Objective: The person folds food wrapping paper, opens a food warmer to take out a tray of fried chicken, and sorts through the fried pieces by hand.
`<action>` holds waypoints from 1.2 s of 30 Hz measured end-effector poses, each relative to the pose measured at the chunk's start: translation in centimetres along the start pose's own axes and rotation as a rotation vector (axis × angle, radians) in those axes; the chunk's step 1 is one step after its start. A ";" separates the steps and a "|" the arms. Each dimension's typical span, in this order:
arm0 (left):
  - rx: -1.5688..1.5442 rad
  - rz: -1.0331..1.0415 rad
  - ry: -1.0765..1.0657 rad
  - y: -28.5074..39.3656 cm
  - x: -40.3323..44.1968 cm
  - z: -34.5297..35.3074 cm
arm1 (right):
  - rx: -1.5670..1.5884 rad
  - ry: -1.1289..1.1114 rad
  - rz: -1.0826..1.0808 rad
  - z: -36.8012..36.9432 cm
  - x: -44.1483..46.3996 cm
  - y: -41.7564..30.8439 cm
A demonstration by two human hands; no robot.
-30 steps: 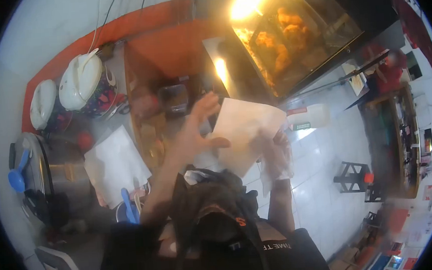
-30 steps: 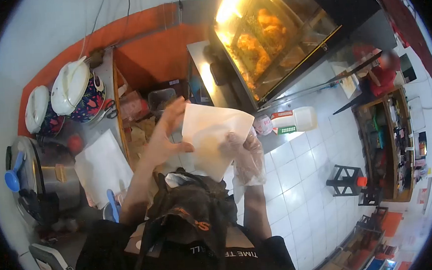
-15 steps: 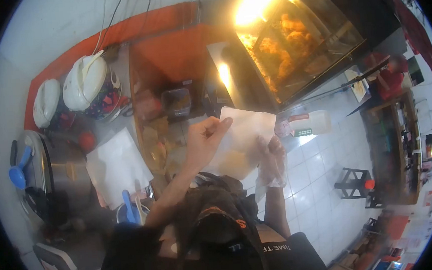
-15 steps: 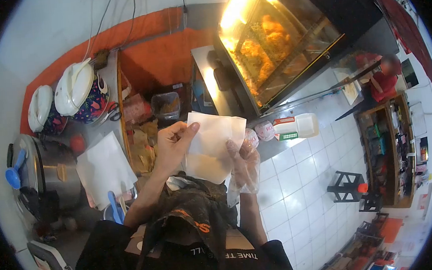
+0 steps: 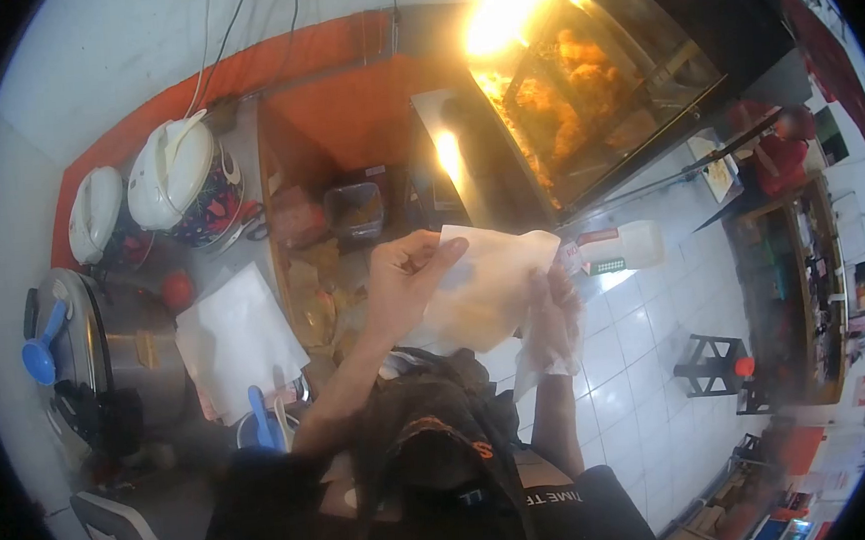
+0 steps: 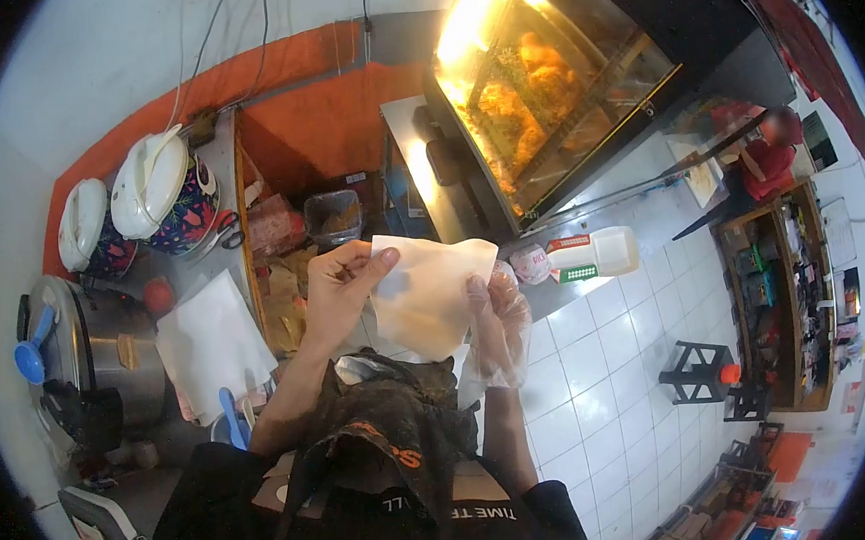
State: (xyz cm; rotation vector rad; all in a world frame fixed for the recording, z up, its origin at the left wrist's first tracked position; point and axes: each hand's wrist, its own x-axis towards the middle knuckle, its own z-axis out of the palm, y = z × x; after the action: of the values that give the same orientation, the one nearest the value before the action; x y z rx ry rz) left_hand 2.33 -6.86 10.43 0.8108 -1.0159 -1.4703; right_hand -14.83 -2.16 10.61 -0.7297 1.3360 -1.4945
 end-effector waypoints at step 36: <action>0.105 0.089 0.178 3.2 -1.1 0.1 | 0.157 -0.070 0.011 0.4 0.4 -2.7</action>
State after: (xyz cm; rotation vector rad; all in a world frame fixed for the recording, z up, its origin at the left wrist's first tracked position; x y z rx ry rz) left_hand 3.67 -5.83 13.30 0.9427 -0.9878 -1.2544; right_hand -15.32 -2.86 13.28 -0.6667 1.1538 -1.5324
